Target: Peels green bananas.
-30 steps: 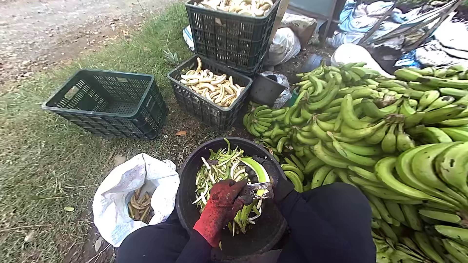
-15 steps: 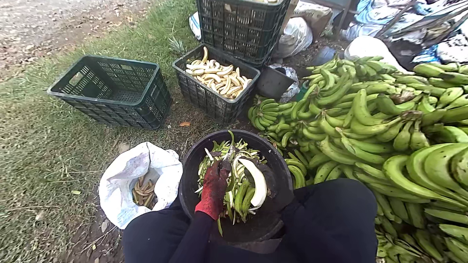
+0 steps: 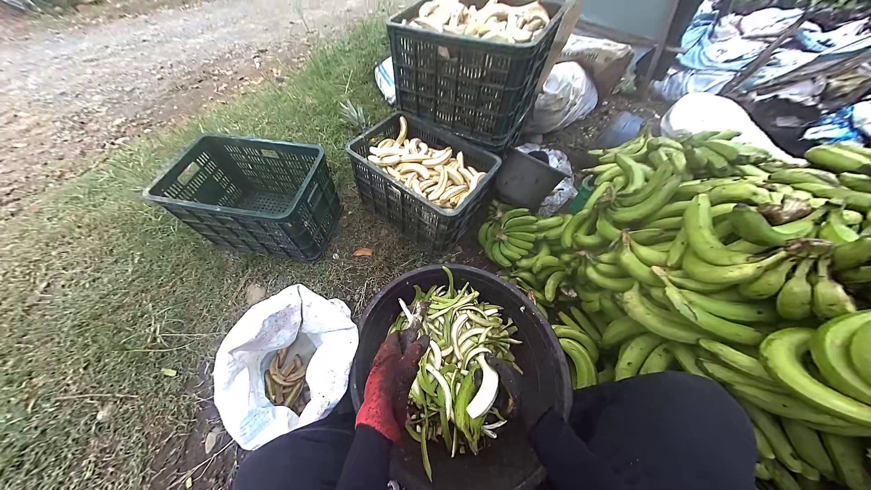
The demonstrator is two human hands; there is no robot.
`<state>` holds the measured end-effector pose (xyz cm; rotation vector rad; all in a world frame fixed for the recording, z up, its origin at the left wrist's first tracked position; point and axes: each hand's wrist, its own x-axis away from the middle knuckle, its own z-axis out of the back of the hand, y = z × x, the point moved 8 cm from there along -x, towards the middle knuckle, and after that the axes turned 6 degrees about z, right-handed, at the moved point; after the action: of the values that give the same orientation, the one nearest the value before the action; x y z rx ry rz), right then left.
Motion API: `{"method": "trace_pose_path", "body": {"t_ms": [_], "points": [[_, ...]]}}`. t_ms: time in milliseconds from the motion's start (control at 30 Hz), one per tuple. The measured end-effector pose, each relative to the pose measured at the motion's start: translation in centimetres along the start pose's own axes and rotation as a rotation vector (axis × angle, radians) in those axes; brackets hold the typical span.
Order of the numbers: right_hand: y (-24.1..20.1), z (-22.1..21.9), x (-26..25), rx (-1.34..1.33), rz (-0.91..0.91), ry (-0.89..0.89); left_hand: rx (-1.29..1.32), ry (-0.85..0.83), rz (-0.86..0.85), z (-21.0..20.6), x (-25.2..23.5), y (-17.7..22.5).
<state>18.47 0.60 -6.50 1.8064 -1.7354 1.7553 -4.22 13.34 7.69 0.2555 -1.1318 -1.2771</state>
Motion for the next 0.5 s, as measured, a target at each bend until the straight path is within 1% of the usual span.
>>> {"method": "trace_pose_path", "body": {"t_ms": [67,133,200,267,300,333,367,433,467,500], "points": [[3.2,1.4,0.7,0.13,-0.053,0.137,0.274,0.022,-0.062,1.0,0.7,0.7],[5.0,2.7,0.5,0.172,-0.037,0.235,0.472,0.031,-0.1,1.8,1.4,1.4],[5.4,2.9,-0.6,0.137,-0.017,0.293,0.582,0.038,-0.111,2.3,1.9,1.8],[3.4,1.2,-2.4,0.075,-0.011,0.315,0.619,0.028,-0.112,2.3,2.1,2.1],[1.1,-0.8,-3.4,0.032,0.012,0.302,0.622,0.021,-0.114,2.3,2.0,2.1],[-2.4,-3.7,-3.9,-0.01,0.062,0.262,0.619,0.015,-0.114,2.2,2.0,2.1],[-6.9,-7.5,-3.9,-0.056,0.139,0.183,0.613,0.009,-0.111,2.0,1.9,2.1],[-17.3,-15.6,-2.8,-0.212,0.317,-0.006,0.622,-0.004,-0.111,1.6,1.8,2.1],[-22.1,-19.2,-1.3,-0.293,0.387,-0.088,0.627,-0.009,-0.117,1.5,1.7,2.1],[-25.9,-22.3,0.6,-0.358,0.419,-0.174,0.632,-0.012,-0.125,1.4,1.6,2.2]]}}
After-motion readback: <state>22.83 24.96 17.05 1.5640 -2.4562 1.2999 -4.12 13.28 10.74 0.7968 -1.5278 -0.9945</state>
